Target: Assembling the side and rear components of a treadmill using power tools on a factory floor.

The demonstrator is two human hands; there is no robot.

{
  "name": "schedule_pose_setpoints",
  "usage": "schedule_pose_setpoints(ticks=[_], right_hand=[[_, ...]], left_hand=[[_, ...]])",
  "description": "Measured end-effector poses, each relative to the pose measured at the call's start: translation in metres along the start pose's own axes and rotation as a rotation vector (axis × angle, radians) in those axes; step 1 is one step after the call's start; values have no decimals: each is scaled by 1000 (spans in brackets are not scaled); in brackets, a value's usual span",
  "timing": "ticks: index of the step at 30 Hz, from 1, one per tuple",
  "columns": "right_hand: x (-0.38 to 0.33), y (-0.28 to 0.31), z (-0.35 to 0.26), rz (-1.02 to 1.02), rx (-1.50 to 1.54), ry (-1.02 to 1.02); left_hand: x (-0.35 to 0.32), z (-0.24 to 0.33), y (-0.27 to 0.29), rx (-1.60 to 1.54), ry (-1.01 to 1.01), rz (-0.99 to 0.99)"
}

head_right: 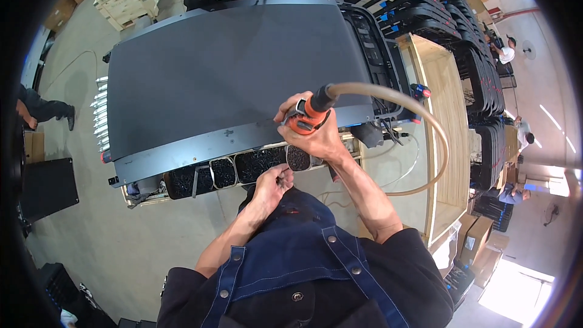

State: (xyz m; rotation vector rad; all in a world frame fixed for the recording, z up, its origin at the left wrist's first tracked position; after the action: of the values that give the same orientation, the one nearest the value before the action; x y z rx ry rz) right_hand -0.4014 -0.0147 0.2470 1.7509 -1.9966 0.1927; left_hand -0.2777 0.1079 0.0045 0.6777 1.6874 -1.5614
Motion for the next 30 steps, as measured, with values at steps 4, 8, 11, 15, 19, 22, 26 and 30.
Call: schedule_pose_setpoints(ticks=[4,8,11,15,19,22,26,30], right_hand=[[-3,-2,7,-4,-39,-78],[-8,4,13,-36,-57,-116],[3,6,-4,37,18,-108],[-15,20,-12,283,505,-122],[-30,26,-15,383,728,-144],[-33,27,-11,428,793,-117],[-39,26,0,465,797,-149],[-43,19,7,516,831,-170]], left_hand=[[-24,11,4,145,-139,-141],[-51,24,-7,181,-221,-220],[-58,34,-5,195,-280,-178],[-58,43,-1,-34,-280,-256],[-66,42,-9,-145,-294,-347],[-76,42,-9,-143,-353,-341],[-90,52,-5,-54,-452,-313],[-100,60,3,26,-497,-302]])
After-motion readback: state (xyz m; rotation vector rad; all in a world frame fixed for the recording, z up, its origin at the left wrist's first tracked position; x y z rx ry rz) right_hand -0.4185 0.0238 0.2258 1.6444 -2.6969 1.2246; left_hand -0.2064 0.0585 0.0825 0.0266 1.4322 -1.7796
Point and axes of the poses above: each hand's wrist, its own x-axis towards the middle knuckle, its own y-axis out of the back of the hand, z = x × y, the point moved 10 cm from there along x, towards the middle knuckle, and after that the axes turned 12 degrees about y, right-handed, at the moved point
